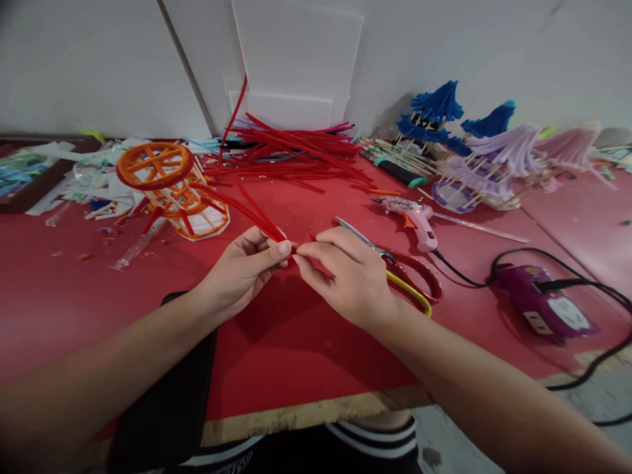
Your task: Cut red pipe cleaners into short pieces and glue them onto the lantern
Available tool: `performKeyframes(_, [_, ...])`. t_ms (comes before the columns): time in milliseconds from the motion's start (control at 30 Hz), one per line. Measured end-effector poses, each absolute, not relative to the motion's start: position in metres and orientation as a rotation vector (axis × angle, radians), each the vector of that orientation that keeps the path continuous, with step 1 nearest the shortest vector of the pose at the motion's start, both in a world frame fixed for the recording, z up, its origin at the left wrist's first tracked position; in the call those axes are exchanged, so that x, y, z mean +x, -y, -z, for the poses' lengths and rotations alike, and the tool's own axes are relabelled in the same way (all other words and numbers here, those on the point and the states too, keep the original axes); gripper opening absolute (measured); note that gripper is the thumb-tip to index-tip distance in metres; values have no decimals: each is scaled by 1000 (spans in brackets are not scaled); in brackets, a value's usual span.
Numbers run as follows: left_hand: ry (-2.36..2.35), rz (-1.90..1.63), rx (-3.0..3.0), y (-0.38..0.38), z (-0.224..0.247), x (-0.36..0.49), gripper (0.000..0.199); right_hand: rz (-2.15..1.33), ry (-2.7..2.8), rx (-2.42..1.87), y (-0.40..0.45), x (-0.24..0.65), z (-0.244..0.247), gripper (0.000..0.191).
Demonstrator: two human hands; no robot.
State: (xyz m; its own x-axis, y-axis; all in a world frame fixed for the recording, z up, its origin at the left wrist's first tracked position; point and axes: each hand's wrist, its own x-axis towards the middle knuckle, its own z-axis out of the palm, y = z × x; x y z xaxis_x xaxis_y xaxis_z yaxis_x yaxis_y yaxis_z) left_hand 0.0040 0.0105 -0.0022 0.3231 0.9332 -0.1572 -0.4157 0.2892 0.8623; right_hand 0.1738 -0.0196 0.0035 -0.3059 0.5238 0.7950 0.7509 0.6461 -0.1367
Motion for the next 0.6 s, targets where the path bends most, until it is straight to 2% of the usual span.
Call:
performKeyframes(367, [-768,-1035,843,-9,7,5,40,433,2080,-977,23,170,-4,12])
performKeyframes(467, [-802,-1071,814,-10,6,5,43,281,2052,-979,22,171,-4,11])
performKeyframes(600, [-821,-1068,678,-12,3,5,52,-72,1962,-1039,22,173,-4,26])
